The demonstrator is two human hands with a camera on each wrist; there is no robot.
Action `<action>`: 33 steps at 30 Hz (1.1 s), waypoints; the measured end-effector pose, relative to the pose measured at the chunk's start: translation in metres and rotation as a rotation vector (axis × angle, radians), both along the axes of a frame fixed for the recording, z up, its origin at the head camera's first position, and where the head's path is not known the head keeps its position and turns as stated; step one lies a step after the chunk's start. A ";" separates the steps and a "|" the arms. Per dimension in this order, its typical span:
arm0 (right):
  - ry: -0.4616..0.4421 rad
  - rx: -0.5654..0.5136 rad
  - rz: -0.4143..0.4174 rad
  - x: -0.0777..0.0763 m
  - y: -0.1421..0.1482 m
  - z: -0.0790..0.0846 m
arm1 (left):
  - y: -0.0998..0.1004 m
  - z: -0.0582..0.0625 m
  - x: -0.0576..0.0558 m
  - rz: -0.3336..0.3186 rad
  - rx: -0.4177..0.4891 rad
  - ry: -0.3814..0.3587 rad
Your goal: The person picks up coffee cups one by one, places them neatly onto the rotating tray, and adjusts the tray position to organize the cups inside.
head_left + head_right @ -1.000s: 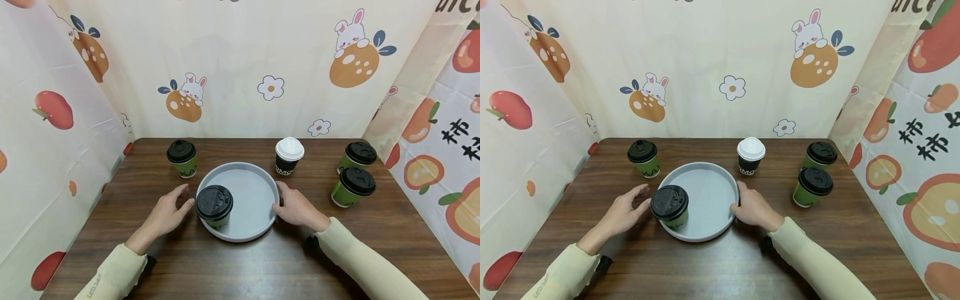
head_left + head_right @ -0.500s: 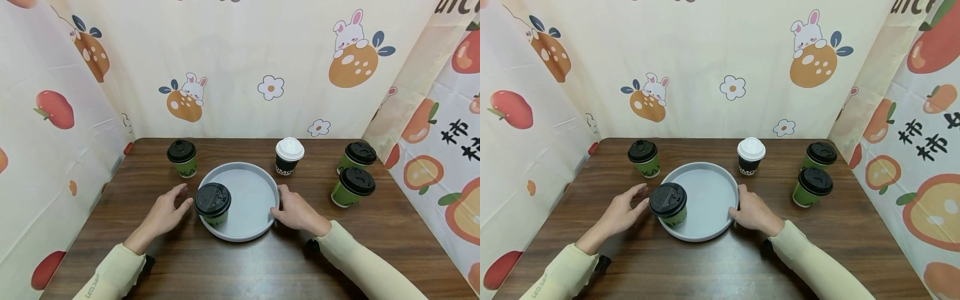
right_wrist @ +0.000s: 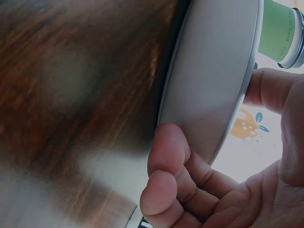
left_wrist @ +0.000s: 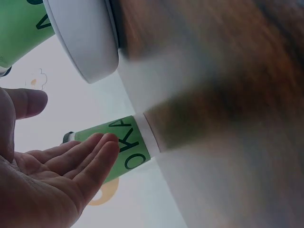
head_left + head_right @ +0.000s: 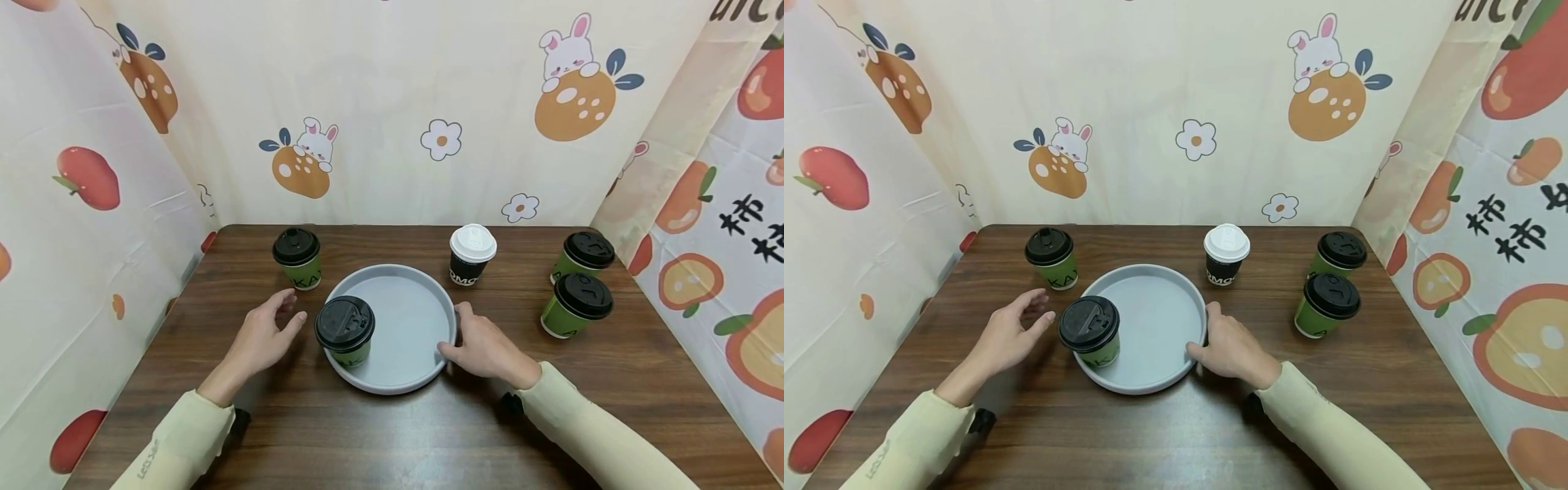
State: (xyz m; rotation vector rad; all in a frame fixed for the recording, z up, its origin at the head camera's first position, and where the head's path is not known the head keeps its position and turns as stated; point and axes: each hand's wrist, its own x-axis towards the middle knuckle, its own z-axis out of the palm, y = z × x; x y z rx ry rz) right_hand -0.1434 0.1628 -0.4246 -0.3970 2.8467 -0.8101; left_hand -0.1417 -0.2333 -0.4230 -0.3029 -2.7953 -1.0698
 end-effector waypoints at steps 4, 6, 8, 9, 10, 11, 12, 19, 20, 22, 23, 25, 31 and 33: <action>0.003 0.023 -0.023 -0.003 0.002 0.003 | -0.002 0.001 -0.003 0.025 0.005 0.001; 0.020 0.025 -0.040 -0.007 0.003 0.005 | -0.003 0.001 -0.003 0.038 0.008 0.002; 0.038 0.015 -0.050 -0.011 0.003 0.006 | -0.005 0.002 -0.004 0.052 0.012 0.001; 0.042 0.004 -0.051 -0.014 0.003 0.007 | -0.005 0.002 -0.004 0.058 0.015 0.002; 0.046 -0.004 -0.052 -0.016 0.004 0.007 | -0.006 0.003 -0.005 0.065 0.019 0.004; 0.049 -0.011 -0.052 -0.018 0.004 0.007 | -0.006 0.003 -0.005 0.071 0.025 0.006; 0.050 -0.021 -0.046 -0.020 0.004 0.007 | -0.007 0.003 -0.006 0.078 0.030 0.010; 0.070 -0.038 -0.060 -0.035 0.003 0.002 | -0.008 0.007 -0.013 0.157 0.069 0.058; 0.074 -0.043 -0.060 -0.036 0.003 0.001 | -0.009 0.008 -0.014 0.167 0.075 0.065; 0.071 -0.055 -0.061 -0.039 0.003 0.000 | -0.009 0.010 -0.016 0.185 0.090 0.069; 0.070 -0.061 -0.063 -0.040 0.003 -0.001 | -0.009 0.011 -0.017 0.194 0.097 0.068; 0.072 -0.070 -0.065 -0.042 0.002 -0.001 | -0.011 0.012 -0.020 0.212 0.105 0.057; 0.107 -0.080 -0.058 -0.044 0.000 -0.004 | -0.016 0.018 -0.028 0.255 0.110 -0.017; 0.117 -0.082 -0.055 -0.044 -0.001 -0.005 | -0.017 0.020 -0.030 0.262 0.117 -0.030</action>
